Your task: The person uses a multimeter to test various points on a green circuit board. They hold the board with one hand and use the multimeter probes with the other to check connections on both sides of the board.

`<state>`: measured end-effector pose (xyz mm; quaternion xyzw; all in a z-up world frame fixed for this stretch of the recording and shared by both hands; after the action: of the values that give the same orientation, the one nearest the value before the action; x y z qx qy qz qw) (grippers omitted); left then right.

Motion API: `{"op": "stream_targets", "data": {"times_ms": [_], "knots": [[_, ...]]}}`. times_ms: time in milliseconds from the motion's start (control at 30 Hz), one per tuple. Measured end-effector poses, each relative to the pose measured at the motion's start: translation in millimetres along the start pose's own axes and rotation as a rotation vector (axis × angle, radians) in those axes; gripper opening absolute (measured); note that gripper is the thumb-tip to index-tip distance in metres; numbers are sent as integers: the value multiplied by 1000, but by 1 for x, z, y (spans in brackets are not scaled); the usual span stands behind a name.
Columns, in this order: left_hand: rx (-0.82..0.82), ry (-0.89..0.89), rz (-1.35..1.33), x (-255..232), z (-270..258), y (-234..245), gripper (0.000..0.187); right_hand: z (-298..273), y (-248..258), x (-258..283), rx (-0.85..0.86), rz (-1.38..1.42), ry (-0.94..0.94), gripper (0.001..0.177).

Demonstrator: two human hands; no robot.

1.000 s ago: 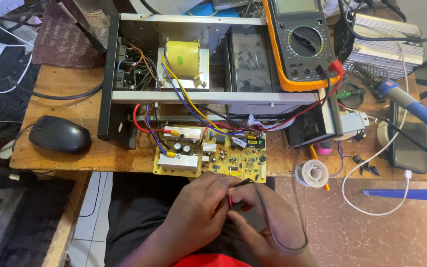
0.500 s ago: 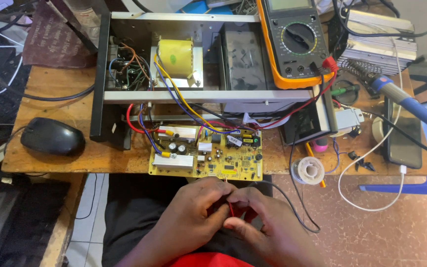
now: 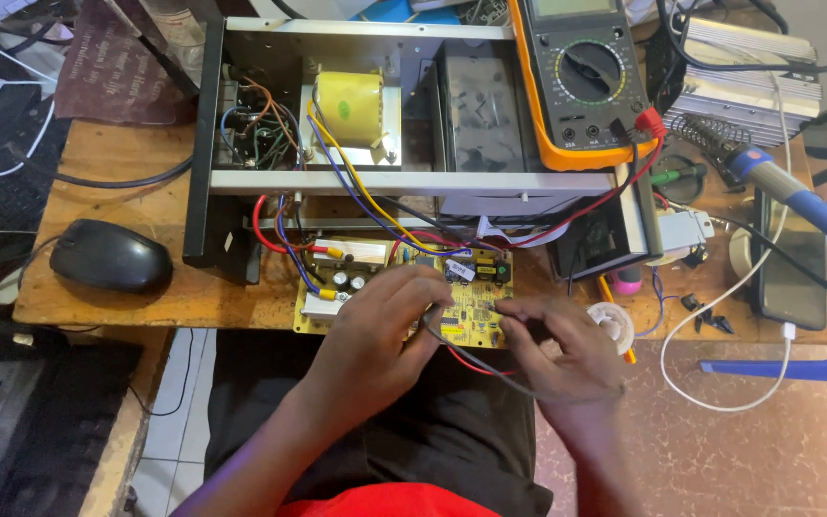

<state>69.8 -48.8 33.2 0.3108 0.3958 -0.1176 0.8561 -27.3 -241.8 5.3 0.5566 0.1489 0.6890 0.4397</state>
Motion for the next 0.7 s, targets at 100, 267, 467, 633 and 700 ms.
{"op": "stream_targets", "data": {"times_ms": [100,267,467,633,700], "knots": [[-2,-43,76,18,4,-5,6,7,-14,-2,-39,-31,27,8],[-22,-83,69,23,3,-6,2,8,-25,10,-109,-95,48,4],[-15,-109,184,23,2,-13,4,8,-29,12,-138,-171,81,7],[-15,-98,233,22,3,-15,4,6,-31,12,-161,-188,110,8],[-28,-115,235,20,4,-14,7,6,-31,14,-172,-225,119,8]]}}
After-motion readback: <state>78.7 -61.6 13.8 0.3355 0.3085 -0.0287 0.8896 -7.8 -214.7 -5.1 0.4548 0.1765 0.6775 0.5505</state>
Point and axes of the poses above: each hand's wrist, its own z-axis towards the middle knuckle, its own y-axis out of the back of the hand, x = y × z, the point moved 5 cm from there along z, towards the middle knuckle, and after that the axes turned 3 degrees about -z, right-handed, at the moved point
